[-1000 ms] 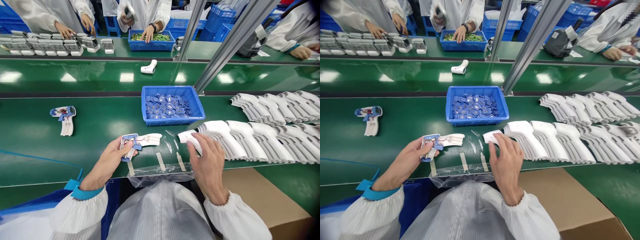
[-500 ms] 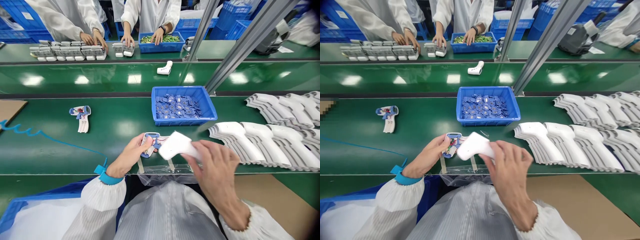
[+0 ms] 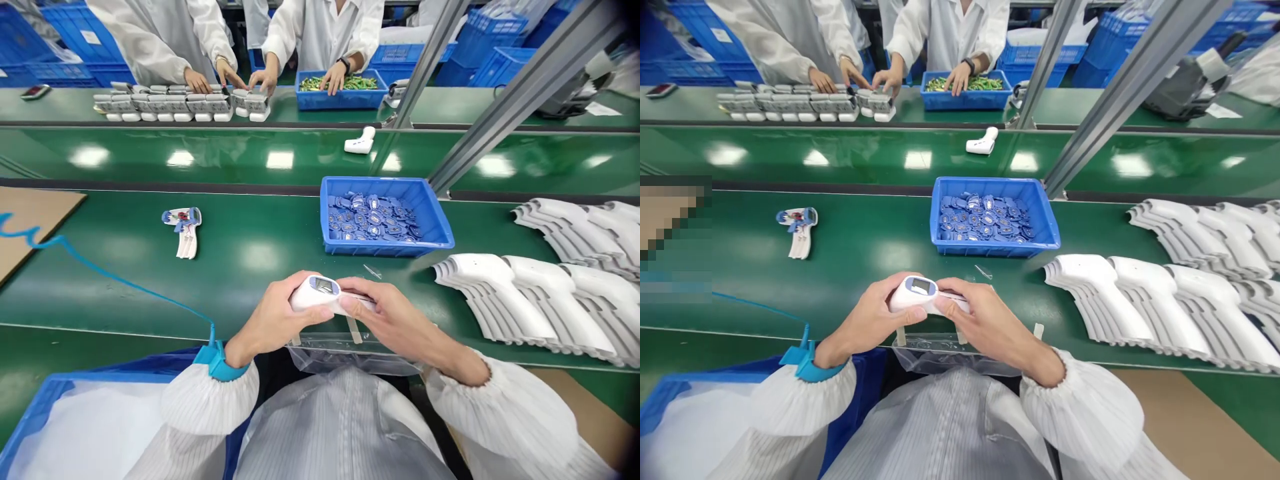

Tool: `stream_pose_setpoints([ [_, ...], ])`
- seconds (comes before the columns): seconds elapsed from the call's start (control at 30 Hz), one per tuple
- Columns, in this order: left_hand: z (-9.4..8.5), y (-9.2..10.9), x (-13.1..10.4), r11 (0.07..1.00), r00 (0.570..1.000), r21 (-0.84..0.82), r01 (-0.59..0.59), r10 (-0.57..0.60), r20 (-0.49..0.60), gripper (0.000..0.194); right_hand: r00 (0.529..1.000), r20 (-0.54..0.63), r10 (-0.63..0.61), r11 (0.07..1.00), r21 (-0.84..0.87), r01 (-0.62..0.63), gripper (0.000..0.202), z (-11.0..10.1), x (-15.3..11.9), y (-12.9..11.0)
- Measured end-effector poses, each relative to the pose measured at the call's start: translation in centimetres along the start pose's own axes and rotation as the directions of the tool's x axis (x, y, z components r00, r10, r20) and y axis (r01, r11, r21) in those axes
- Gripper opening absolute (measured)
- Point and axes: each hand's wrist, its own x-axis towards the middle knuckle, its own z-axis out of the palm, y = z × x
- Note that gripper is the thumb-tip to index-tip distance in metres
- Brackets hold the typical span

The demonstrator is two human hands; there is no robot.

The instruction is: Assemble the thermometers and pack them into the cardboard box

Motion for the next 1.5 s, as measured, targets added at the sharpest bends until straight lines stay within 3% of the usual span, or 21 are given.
stream_pose_setpoints([
  [0.1,-0.4,0.7,-0.4,0.995,0.995,0.098,-0.027,0.036,-0.088,0.038,0.966,-0.26,-0.012,0.997,0.066,0.03,0.029,2.2,1.9,-1.5],
  [0.17,-0.8,1.0,-0.6,0.989,0.987,0.149,-0.012,0.035,-0.155,0.035,0.874,-0.486,-0.033,0.999,-0.001,0.037,0.028,4.4,3.5,-3.0],
  [0.23,-1.2,1.0,-0.9,0.986,0.993,0.168,-0.004,0.024,-0.113,0.025,0.792,-0.601,-0.106,0.993,-0.109,0.05,0.036,6.2,4.9,-4.2],
  [0.33,-1.5,0.5,-1.2,0.973,0.999,0.229,-0.038,0.037,0.008,0.001,0.794,-0.577,-0.192,0.963,-0.266,0.04,0.046,7.7,6.3,-5.1],
  [0.4,-1.4,0.0,-1.2,0.94,0.996,0.335,-0.065,0.081,-0.034,0.008,0.811,-0.538,-0.23,0.934,-0.357,0.028,0.051,8.0,6.9,-5.0],
  [0.5,-1.0,-0.5,-1.1,0.87,0.981,0.49,-0.056,0.141,-0.137,0.009,0.778,-0.544,-0.316,0.905,-0.419,0.074,0.054,8.1,7.5,-4.6],
  [0.57,-1.1,-0.5,-1.1,0.874,0.984,0.484,-0.035,0.115,-0.137,0.009,0.747,-0.597,-0.294,0.93,-0.36,0.079,0.055,8.0,7.8,-4.3],
  [0.73,-2.2,0.0,-1.8,0.966,0.992,0.257,0.038,-0.007,-0.124,0.026,0.687,-0.723,-0.078,0.996,-0.079,0.03,0.057,6.8,7.6,-4.4],
  [0.9,-2.2,-0.5,-2.0,0.971,0.993,0.238,0.014,0.015,-0.116,0.026,0.789,-0.595,-0.152,0.976,-0.215,0.026,0.055,6.5,7.0,-4.4],
  [1.03,-0.5,-1.1,-1.9,0.937,0.98,0.348,-0.006,0.074,-0.183,0.016,0.752,-0.625,-0.209,0.942,-0.336,-0.018,0.059,7.4,7.1,-3.9],
  [1.1,0.1,-1.2,-2.0,0.919,0.966,0.395,0.0,0.102,-0.237,0.015,0.771,-0.608,-0.192,0.947,-0.322,-0.019,0.06,7.4,7.3,-4.0],
  [1.17,0.1,-1.2,-2.2,0.92,0.96,0.39,0.026,0.086,-0.268,0.018,0.844,-0.514,-0.155,0.958,-0.285,0.002,0.061,6.5,7.7,-4.4],
  [1.23,-0.9,-1.1,-2.6,0.925,0.955,0.373,0.067,0.049,-0.292,0.025,0.904,-0.409,-0.126,0.976,-0.215,0.038,0.061,4.2,8.2,-4.5],
  [1.33,-3.3,-1.1,-3.4,0.918,0.956,0.369,0.145,-0.035,-0.29,0.033,0.901,-0.425,-0.087,0.973,-0.232,-0.016,0.052,-1.1,9.6,-3.4],
  [1.4,-4.7,-1.2,-3.6,0.903,0.959,0.388,0.183,-0.078,-0.272,0.031,0.892,-0.449,-0.046,0.912,-0.384,-0.147,0.034,-4.5,10.9,-1.6],
  [1.5,-5.3,-1.3,-3.0,0.866,0.953,0.468,0.177,-0.032,-0.302,0.037,0.922,-0.387,0.006,0.852,-0.48,-0.207,0.018,-7.1,13.4,1.3],
])
